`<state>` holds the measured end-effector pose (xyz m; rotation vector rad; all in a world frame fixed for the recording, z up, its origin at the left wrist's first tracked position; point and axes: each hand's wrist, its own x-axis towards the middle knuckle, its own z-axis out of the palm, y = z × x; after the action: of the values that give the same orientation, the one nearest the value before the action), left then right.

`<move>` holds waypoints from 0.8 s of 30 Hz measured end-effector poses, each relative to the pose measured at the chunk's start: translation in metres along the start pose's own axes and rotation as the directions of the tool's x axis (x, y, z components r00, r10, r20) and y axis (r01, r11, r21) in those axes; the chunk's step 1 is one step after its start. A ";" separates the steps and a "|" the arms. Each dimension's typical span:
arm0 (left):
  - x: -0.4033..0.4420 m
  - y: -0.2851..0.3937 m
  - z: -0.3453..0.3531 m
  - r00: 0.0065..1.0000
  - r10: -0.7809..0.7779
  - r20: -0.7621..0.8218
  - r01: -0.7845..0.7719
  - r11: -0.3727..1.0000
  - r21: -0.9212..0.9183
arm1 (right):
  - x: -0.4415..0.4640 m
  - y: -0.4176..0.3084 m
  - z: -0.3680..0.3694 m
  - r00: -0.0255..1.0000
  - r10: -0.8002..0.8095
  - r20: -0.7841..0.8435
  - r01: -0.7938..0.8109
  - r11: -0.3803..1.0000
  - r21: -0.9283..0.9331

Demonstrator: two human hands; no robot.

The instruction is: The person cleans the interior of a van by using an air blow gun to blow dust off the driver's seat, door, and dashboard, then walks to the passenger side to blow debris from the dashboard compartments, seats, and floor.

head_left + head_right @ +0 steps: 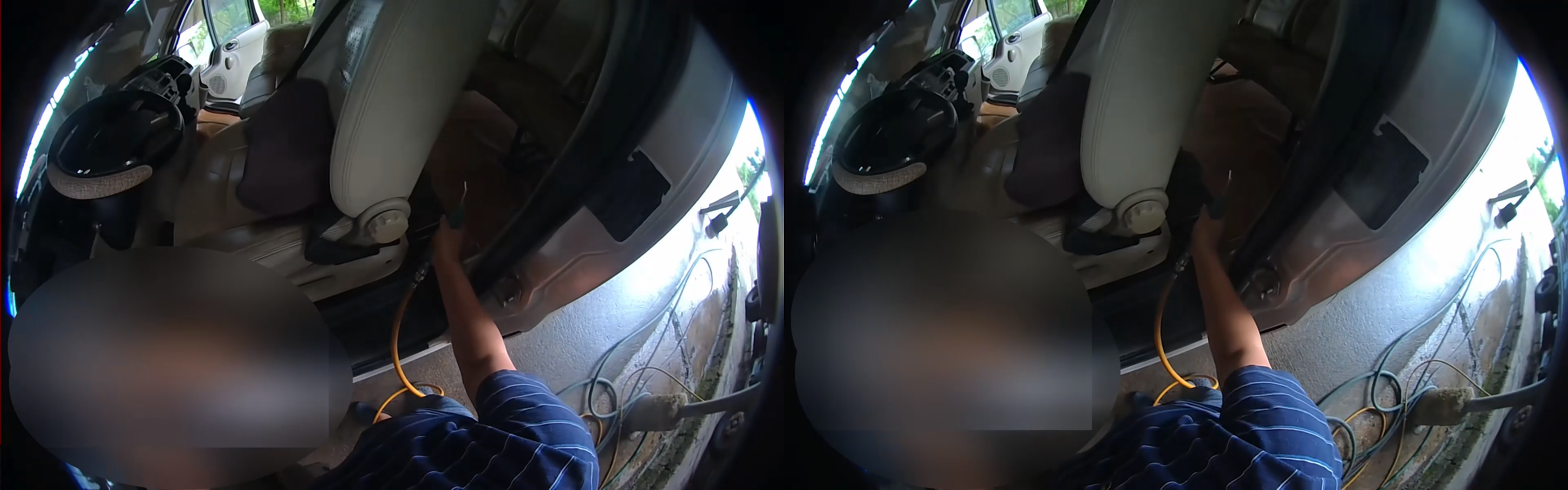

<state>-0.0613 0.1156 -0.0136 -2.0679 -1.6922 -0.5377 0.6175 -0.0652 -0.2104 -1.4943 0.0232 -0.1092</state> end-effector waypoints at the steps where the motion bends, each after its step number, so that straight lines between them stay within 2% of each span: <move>1: -0.024 0.016 -0.002 0.998 -0.020 0.058 0.028 0.991 -0.130 | 0.002 -0.004 -0.003 1.000 0.004 0.008 -0.004 1.000 0.008; 2: -0.050 0.020 0.005 0.999 -0.009 0.044 0.017 0.983 -0.185 | 0.004 -0.008 -0.005 0.963 0.200 0.179 -0.218 0.972 0.088; 3: -0.077 0.026 0.012 1.000 -0.001 0.028 0.008 0.971 -0.238 | 0.005 -0.008 -0.005 0.917 0.283 0.282 -0.326 0.938 0.119; 4: -0.102 0.045 0.009 0.992 -0.074 0.105 0.103 0.944 -0.313 | 0.005 -0.009 -0.005 0.852 0.361 0.380 -0.434 0.892 0.126; 5: -0.127 0.071 -0.003 0.966 -0.164 0.201 0.229 0.904 -0.360 | 0.001 -0.008 -0.006 0.874 0.292 0.388 -0.370 0.918 0.145; 6: -0.155 0.060 0.016 0.970 -0.134 0.202 0.209 0.883 -0.421 | -0.004 -0.007 -0.007 0.890 0.222 0.397 -0.307 0.937 0.165; 7: -0.182 0.060 0.026 0.944 -0.208 0.258 0.313 0.814 -0.490 | -0.003 0.011 -0.004 0.913 0.166 0.373 -0.213 0.973 0.087; 8: -0.201 0.079 0.018 0.918 -0.266 0.295 0.385 0.780 -0.494 | 0.000 0.043 -0.005 0.910 -0.069 0.408 0.100 0.993 -0.055; 9: -0.220 0.098 0.007 0.881 -0.339 0.329 0.466 0.738 -0.488 | 0.003 0.074 -0.007 0.856 -0.300 0.421 0.404 0.896 -0.184; 10: -0.244 0.097 0.011 0.893 -0.331 0.305 0.447 0.724 -0.525 | -0.014 0.066 -0.016 0.843 -0.247 0.478 0.314 0.947 -0.065; 11: -0.257 0.118 -0.006 0.864 -0.391 0.316 0.503 0.675 -0.539 | -0.033 0.055 -0.027 0.824 -0.192 0.533 0.202 0.979 0.040; 12: -0.277 0.122 0.000 0.842 -0.422 0.335 0.533 0.567 -0.628 | -0.043 0.042 -0.042 0.795 -0.004 0.607 0.127 0.979 -0.159; 13: -0.283 0.140 -0.025 0.807 -0.491 0.328 0.587 0.610 -0.532 | -0.073 -0.010 -0.070 0.669 -0.015 0.743 -0.175 0.969 0.177; 14: -0.296 0.141 -0.032 0.798 -0.509 0.322 0.589 0.546 -0.596 | -0.075 0.008 -0.074 0.623 -0.017 0.782 -0.226 0.953 0.201; 15: -0.301 0.150 -0.058 0.786 -0.553 0.276 0.609 0.617 -0.499 | -0.087 -0.002 -0.081 0.612 0.032 0.790 -0.237 0.960 0.145; 16: -0.314 0.150 -0.066 0.805 -0.562 0.189 0.564 0.630 -0.534 | -0.092 -0.009 -0.085 0.563 -0.022 0.826 -0.226 0.957 0.179; 17: -0.325 0.143 -0.071 0.829 -0.555 0.076 0.506 0.683 -0.528 | -0.101 -0.010 -0.095 0.366 -0.144 0.920 -0.116 0.973 0.199; 18: -0.339 0.140 -0.086 0.790 -0.612 0.040 0.543 0.667 -0.510 | -0.106 -0.017 -0.102 0.166 -0.251 0.954 -0.001 0.967 0.255; 20: -0.355 0.143 -0.123 0.783 -0.610 -0.123 0.521 0.751 -0.404 | -0.169 -0.093 -0.139 -0.065 -0.158 0.985 -0.037 0.987 0.156; 21: -0.365 0.146 -0.145 0.774 -0.592 -0.223 0.517 0.795 -0.315 | -0.193 -0.111 -0.153 -0.241 -0.230 0.943 -0.030 0.973 0.230; 22: -0.379 0.147 -0.163 0.762 -0.603 -0.237 0.527 0.790 -0.314 | -0.213 -0.118 -0.163 -0.457 -0.207 0.865 0.011 0.971 0.238; 23: -0.398 0.151 -0.182 0.736 -0.605 -0.304 0.569 0.796 -0.205 | -0.236 -0.144 -0.182 -0.643 -0.254 0.723 0.091 0.911 0.402; 24: -0.416 0.153 -0.200 0.711 -0.599 -0.369 0.613 0.784 -0.092 | -0.258 -0.173 -0.202 -0.750 0.001 0.662 0.259 0.921 0.292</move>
<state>0.0038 -0.3617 -0.0801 -1.2093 -2.0839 -1.0245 0.3340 -0.2563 -0.0671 -0.9333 -2.2023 1.3094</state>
